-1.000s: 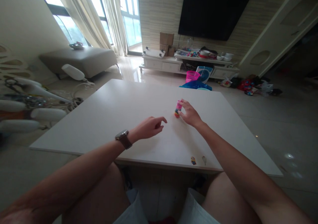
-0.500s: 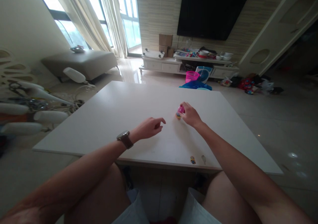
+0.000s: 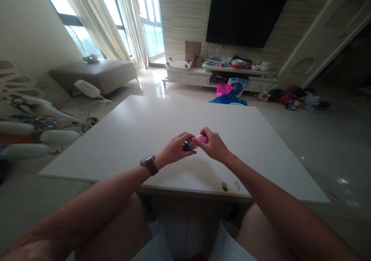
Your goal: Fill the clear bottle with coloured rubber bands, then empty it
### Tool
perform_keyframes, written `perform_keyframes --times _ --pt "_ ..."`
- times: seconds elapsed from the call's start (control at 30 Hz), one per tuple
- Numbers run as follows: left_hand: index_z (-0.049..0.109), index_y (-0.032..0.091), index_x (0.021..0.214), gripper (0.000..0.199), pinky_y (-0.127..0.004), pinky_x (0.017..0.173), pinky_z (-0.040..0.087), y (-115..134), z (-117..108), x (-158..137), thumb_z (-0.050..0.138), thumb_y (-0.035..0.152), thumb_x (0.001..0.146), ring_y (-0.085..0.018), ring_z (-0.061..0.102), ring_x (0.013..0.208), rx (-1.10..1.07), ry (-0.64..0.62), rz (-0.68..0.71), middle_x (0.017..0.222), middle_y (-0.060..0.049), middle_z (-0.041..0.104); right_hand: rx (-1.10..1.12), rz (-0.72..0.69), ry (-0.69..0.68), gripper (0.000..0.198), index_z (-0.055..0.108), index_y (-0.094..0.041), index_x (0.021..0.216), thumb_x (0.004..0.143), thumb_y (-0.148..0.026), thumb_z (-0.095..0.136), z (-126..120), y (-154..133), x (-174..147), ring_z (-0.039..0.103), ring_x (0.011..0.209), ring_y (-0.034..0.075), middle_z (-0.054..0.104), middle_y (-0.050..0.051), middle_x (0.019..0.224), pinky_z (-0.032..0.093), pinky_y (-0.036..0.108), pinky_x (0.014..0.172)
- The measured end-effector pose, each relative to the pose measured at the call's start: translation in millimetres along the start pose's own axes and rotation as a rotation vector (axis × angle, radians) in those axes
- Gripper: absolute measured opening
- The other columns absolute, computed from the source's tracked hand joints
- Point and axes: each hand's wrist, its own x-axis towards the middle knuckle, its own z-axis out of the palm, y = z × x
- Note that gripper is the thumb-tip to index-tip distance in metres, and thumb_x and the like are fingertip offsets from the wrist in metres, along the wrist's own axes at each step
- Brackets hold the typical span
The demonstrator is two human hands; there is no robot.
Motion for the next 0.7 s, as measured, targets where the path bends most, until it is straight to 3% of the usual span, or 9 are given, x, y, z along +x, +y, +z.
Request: perform_keyframes --times 0.2,0.37,0.47,0.57,0.7 --pt "0.065 0.022 0.111 0.032 -0.029 0.077 0.049 4 -1 2 0.076 0.035 0.084 -0.017 0.063 0.083 0.039 0.021 -0.029 0.097 -0.002 0.070 -0.085 -0.051 -0.020 0.027 0.048 -0.023 0.088 0.092 -0.046 0.061 4 3 0 0.049 0.063 0.015 0.055 -0.003 0.071 0.030 0.027 0.061" --pt "0.067 0.022 0.110 0.027 -0.028 0.073 0.046 4 -4 3 0.073 0.033 0.086 -0.016 0.063 0.079 0.076 -0.020 -0.057 0.094 -0.002 0.070 0.014 -0.242 -0.065 0.014 0.054 -0.023 0.097 0.087 -0.027 0.063 2 9 0 0.054 0.077 0.016 0.060 0.001 0.092 0.040 0.028 0.070" --pt "0.067 0.022 0.108 0.027 -0.027 0.071 0.045 5 -5 2 0.073 0.032 0.085 -0.016 0.063 0.080 0.096 -0.053 -0.027 0.095 -0.002 0.070 0.082 -0.311 -0.127 0.016 0.058 -0.022 0.093 0.079 -0.017 0.065 -3 7 1 0.055 0.080 0.015 0.059 0.001 0.092 0.043 0.028 0.074" --pt "0.068 0.022 0.110 0.029 -0.027 0.070 0.044 6 -4 1 0.074 0.035 0.084 -0.017 0.063 0.081 0.119 -0.113 0.012 0.096 -0.004 0.070 0.110 -0.224 -0.120 0.013 0.060 -0.021 0.086 0.078 -0.023 0.069 -5 5 2 0.056 0.076 0.014 0.060 -0.001 0.085 0.044 0.027 0.071" --pt "0.068 0.023 0.116 0.035 -0.028 0.071 0.045 6 -2 1 0.072 0.038 0.085 -0.018 0.064 0.082 0.164 -0.135 0.015 0.097 -0.005 0.070 -0.027 -0.049 -0.090 0.020 0.062 -0.020 0.087 0.089 -0.039 0.064 -4 7 3 0.056 0.072 0.014 0.065 0.001 0.082 0.040 0.027 0.066"
